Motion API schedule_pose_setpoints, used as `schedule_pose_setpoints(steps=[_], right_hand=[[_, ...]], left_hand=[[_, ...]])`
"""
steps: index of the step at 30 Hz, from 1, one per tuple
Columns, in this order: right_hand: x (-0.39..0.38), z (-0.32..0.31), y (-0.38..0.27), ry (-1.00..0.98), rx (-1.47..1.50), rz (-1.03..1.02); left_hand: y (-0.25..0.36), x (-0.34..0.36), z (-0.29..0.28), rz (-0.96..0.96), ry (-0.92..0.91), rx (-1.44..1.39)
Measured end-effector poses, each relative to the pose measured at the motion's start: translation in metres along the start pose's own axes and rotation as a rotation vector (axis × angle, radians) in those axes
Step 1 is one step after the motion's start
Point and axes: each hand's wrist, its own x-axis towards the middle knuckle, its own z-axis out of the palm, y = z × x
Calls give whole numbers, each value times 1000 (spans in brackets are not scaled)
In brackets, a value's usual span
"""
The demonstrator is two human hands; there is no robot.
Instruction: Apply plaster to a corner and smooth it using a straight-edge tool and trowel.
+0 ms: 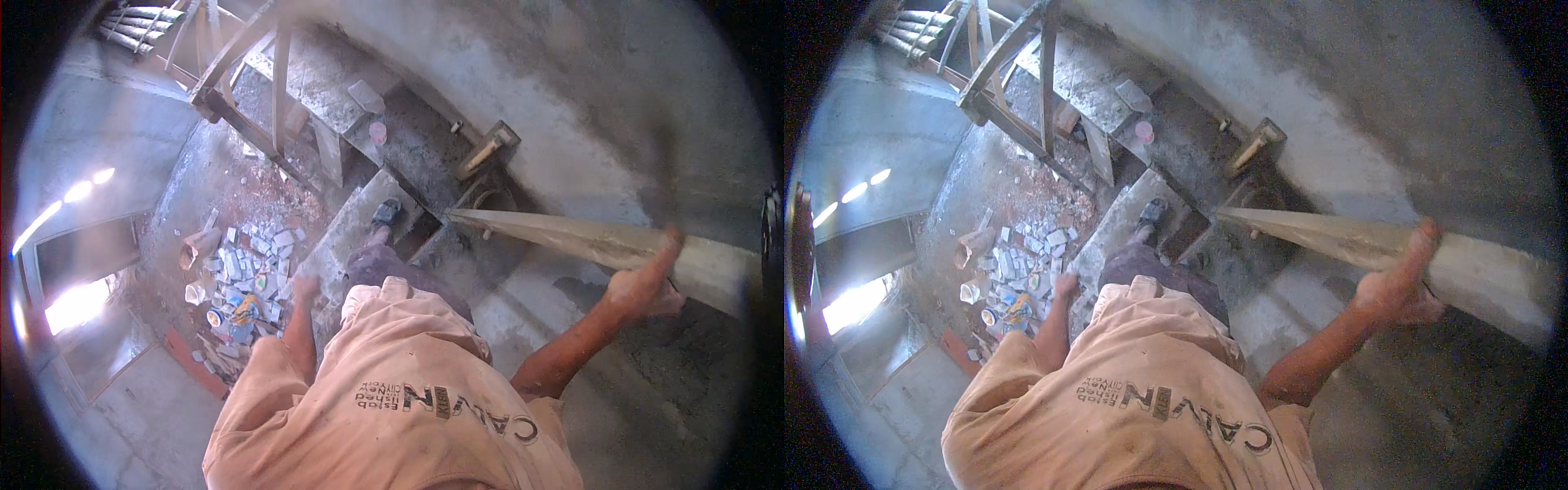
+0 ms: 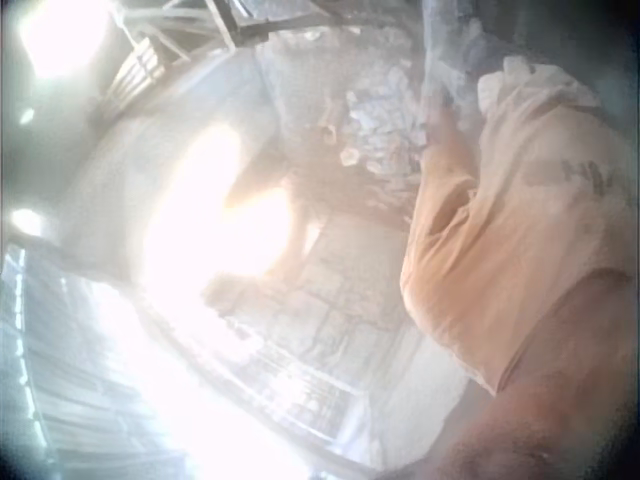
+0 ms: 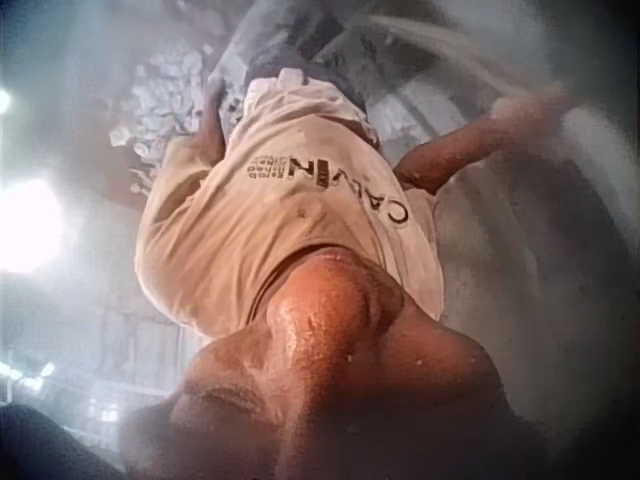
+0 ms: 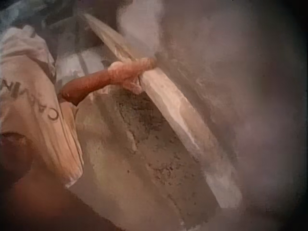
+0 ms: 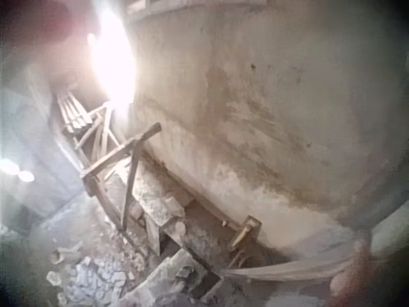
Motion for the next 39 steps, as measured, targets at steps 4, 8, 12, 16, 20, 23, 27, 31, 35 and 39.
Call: schedule_pose_setpoints(steps=[4, 8, 12, 16, 20, 23, 27, 31, 35, 39], right_hand=[[-20, 39, -6, -30, -61, -60], [-41, 90, 3, -347, 150, -128], [-63, 164, 53, -372, 349, -123], [-83, 213, 59, -422, 216, -174], [-70, 258, 67, -425, 18, -271], [-32, 275, 53, -310, -281, -35], [-7, 305, 64, -690, -129, 32], [-70, 256, 105, -575, -333, -121], [-149, 111, 287, -648, -423, 193], [-237, -194, 440, -420, -1224, 643]], left_hand=[[-1, -7, 43, 249, -401, 858], [-49, 12, 34, 394, -131, -105], [23, 97, -3, 277, -176, -360], [53, 171, -79, 29, -381, -1172], [152, 167, -106, 154, 39, -939], [188, 189, -122, 422, 35, -420], [172, 159, -98, 489, -86, -597], [66, 141, -91, 547, -204, -154], [46, 105, -78, 346, -404, -419], [110, 100, -46, -118, -615, -342]])
